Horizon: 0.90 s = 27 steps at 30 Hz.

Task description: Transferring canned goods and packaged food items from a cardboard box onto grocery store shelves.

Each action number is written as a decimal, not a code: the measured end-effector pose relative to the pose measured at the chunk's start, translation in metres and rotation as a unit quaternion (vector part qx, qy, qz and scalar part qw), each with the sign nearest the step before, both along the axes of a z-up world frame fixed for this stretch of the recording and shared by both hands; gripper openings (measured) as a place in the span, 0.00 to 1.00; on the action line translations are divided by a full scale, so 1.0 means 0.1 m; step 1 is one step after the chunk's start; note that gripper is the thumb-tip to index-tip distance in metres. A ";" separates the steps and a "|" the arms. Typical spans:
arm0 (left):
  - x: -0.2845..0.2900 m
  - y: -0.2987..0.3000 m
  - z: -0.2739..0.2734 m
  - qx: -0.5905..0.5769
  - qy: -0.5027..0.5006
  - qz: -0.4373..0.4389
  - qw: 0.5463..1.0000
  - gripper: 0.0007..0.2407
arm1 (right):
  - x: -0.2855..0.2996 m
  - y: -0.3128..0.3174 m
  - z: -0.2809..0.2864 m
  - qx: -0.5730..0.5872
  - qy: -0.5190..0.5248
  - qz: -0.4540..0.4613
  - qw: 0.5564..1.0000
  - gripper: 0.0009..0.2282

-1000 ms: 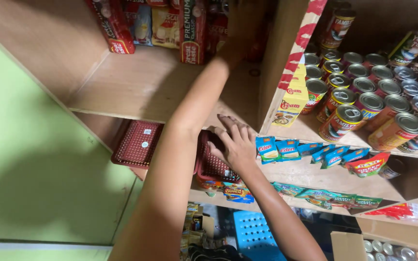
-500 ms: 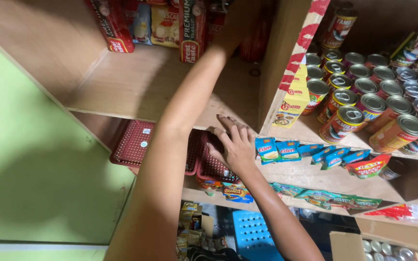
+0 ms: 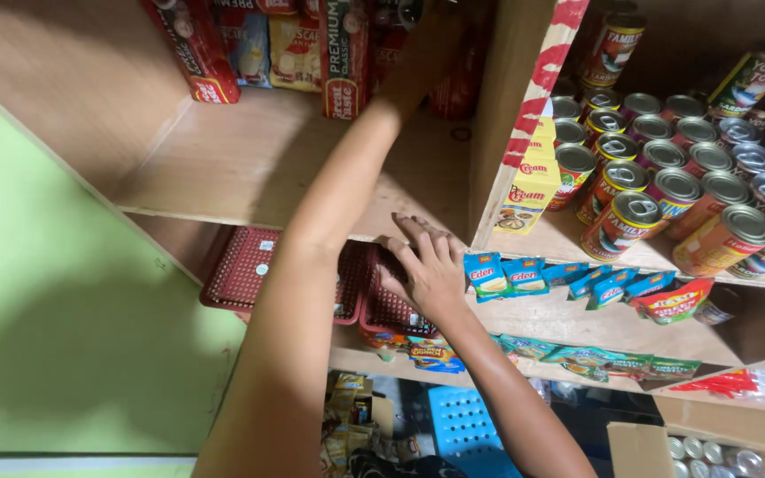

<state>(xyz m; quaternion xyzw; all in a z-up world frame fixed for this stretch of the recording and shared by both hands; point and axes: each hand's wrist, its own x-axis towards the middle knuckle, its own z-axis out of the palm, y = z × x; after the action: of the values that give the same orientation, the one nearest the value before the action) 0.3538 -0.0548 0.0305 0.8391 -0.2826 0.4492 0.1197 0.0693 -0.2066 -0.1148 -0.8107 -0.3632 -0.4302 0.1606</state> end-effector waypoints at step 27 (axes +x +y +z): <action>-3.48 0.14 -0.87 -0.199 0.179 -0.012 0.963 0.23 | -0.08 -0.20 -0.02 -0.053 0.141 0.048 0.987 0.27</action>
<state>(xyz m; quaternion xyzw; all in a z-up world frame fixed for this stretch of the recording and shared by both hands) 0.0058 -0.0407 -0.0561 0.8613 -0.1718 0.3376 0.3386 0.0611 -0.2263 -0.1164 -0.8524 -0.3973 -0.2835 0.1876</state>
